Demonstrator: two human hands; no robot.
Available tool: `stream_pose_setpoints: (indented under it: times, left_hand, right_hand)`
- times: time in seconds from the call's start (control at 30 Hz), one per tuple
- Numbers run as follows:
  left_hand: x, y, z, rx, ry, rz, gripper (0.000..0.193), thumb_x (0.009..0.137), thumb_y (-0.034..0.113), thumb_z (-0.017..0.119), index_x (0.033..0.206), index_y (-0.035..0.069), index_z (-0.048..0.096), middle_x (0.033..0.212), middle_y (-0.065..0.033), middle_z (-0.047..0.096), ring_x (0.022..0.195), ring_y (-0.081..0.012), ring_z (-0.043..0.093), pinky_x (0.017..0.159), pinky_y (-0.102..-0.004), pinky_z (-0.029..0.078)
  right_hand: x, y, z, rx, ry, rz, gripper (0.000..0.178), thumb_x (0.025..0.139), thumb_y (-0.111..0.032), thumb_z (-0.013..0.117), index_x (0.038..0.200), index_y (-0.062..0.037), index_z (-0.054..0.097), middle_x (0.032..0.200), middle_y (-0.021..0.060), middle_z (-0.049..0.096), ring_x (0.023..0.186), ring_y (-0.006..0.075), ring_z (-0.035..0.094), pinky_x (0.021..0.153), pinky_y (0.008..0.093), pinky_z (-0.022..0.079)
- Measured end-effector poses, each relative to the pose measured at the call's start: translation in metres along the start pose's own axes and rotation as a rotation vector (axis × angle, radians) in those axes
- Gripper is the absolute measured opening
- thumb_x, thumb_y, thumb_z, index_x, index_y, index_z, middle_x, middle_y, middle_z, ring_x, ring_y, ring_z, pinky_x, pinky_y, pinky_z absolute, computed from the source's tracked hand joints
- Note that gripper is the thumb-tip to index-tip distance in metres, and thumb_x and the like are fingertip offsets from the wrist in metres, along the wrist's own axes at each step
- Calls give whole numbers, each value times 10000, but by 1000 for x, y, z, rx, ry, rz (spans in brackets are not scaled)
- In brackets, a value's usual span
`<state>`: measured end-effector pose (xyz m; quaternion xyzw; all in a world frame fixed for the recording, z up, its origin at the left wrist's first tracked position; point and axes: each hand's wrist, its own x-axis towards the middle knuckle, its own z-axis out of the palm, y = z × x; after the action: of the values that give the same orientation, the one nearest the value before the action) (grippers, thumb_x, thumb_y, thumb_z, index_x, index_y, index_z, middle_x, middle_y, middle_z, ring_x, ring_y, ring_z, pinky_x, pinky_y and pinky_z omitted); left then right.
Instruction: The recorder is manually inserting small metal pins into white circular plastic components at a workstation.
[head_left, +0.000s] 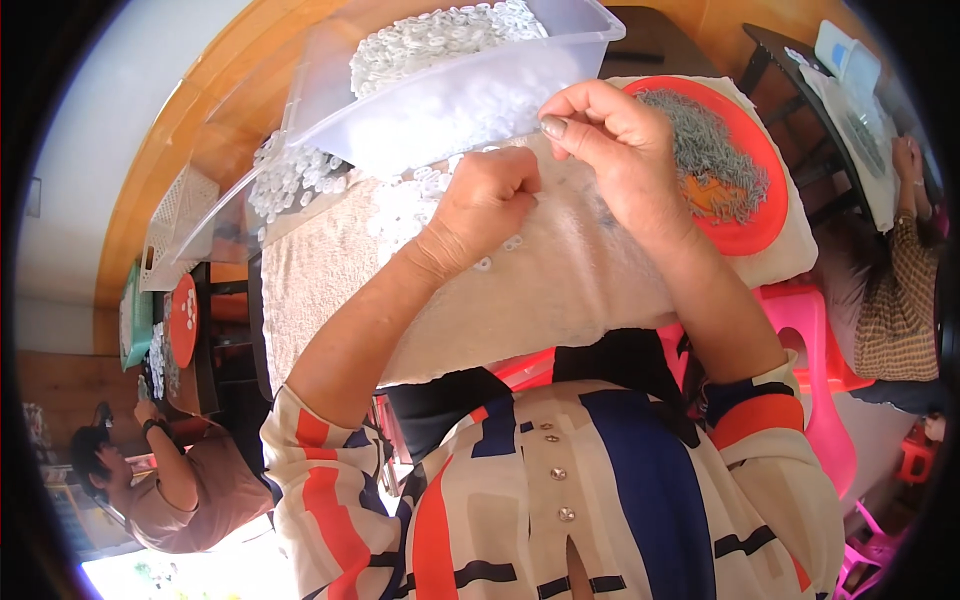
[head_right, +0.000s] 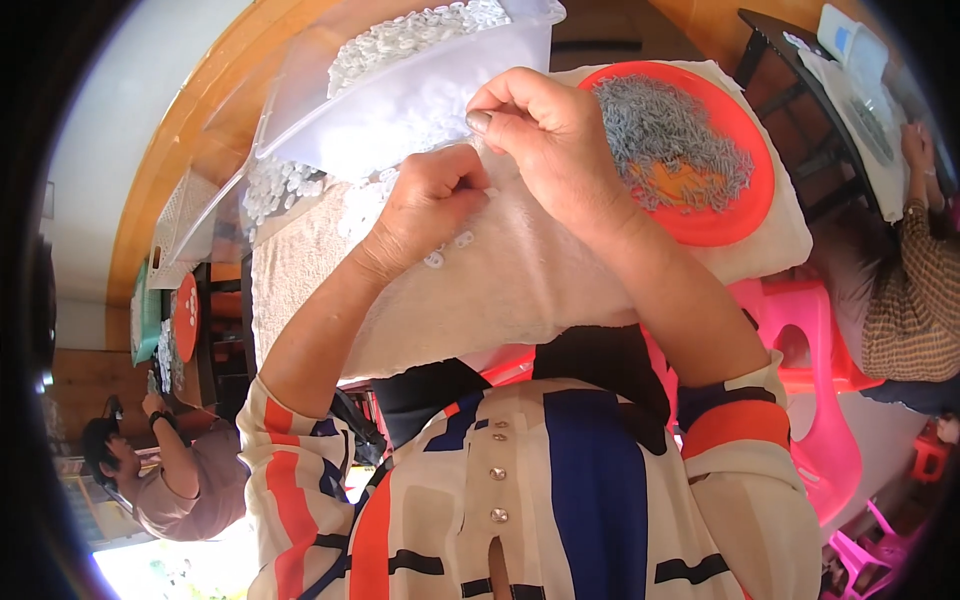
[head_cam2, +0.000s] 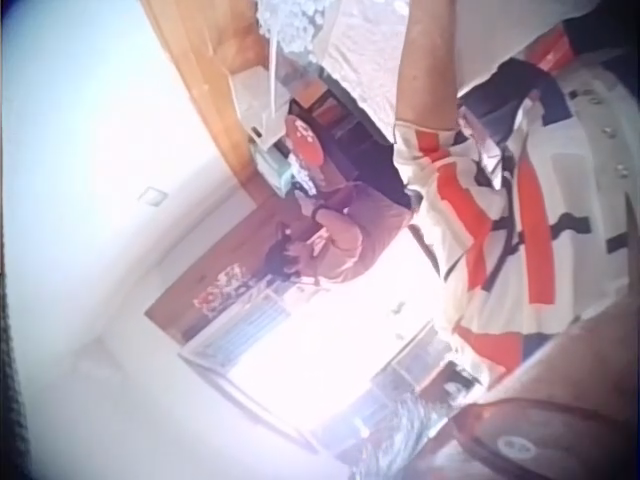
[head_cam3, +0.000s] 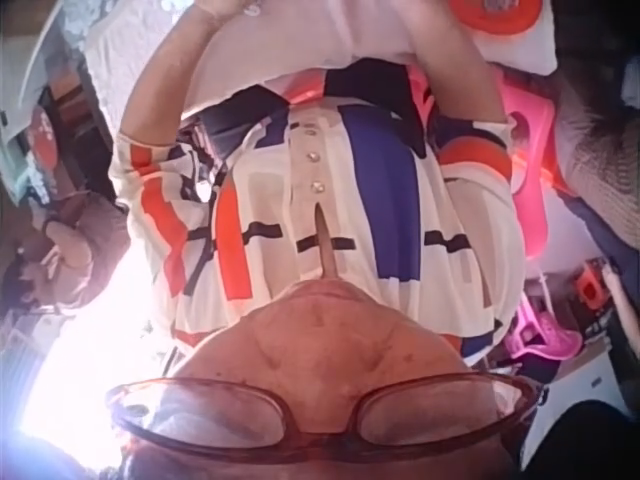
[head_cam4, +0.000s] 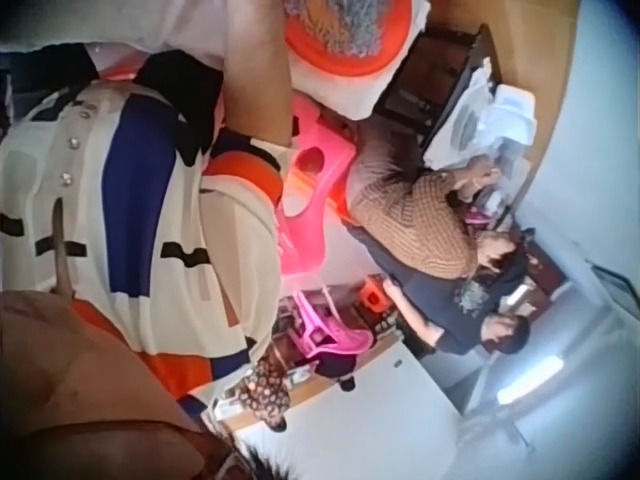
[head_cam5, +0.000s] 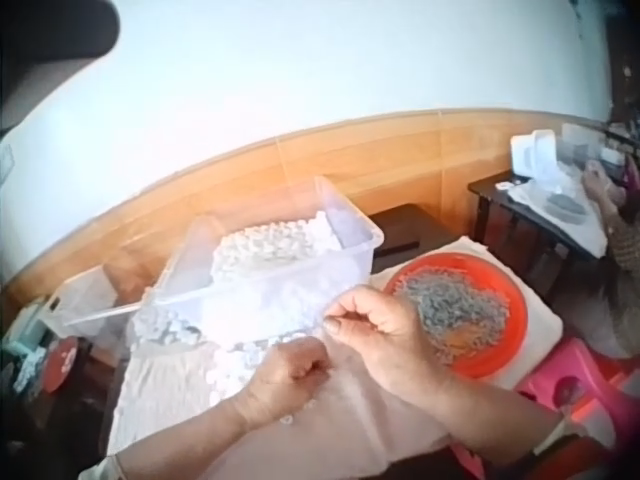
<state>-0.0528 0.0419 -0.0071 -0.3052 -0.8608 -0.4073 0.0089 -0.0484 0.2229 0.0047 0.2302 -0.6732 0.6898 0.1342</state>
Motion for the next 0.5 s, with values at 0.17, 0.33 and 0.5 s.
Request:
stream_pose_setpoints:
  times: [0.17, 0.33, 0.5]
  left_hand:
    - [-6, 6, -3, -277, 127, -227, 107, 725, -50, 656, 818, -10, 621, 726, -55, 606, 672, -126, 540, 648, -263, 471]
    - [-11, -2, 0, -145, 134, -206, 141, 728, -60, 673, 847, 4, 633, 764, -29, 620, 700, -123, 558, 663, -263, 475]
    - [-8, 0, 2, 339, 202, 184, 149, 695, -47, 663, 820, 18, 617, 803, -118, 591, 789, -307, 578, 696, -379, 497]
  right_hand:
    - [-2, 7, 2, -51, -17, 52, 53, 905, -3, 599, 944, 15, 629, 823, 0, 616, 727, 66, 542, 687, 210, 445]
    - [0, 14, 6, -49, 0, 65, 51, 902, -7, 608, 941, 7, 638, 820, -1, 621, 727, 67, 550, 687, 215, 449]
    - [-1, 14, 4, -43, 31, 59, 50, 897, -6, 614, 937, 5, 641, 812, -2, 622, 729, 66, 556, 679, 214, 458]
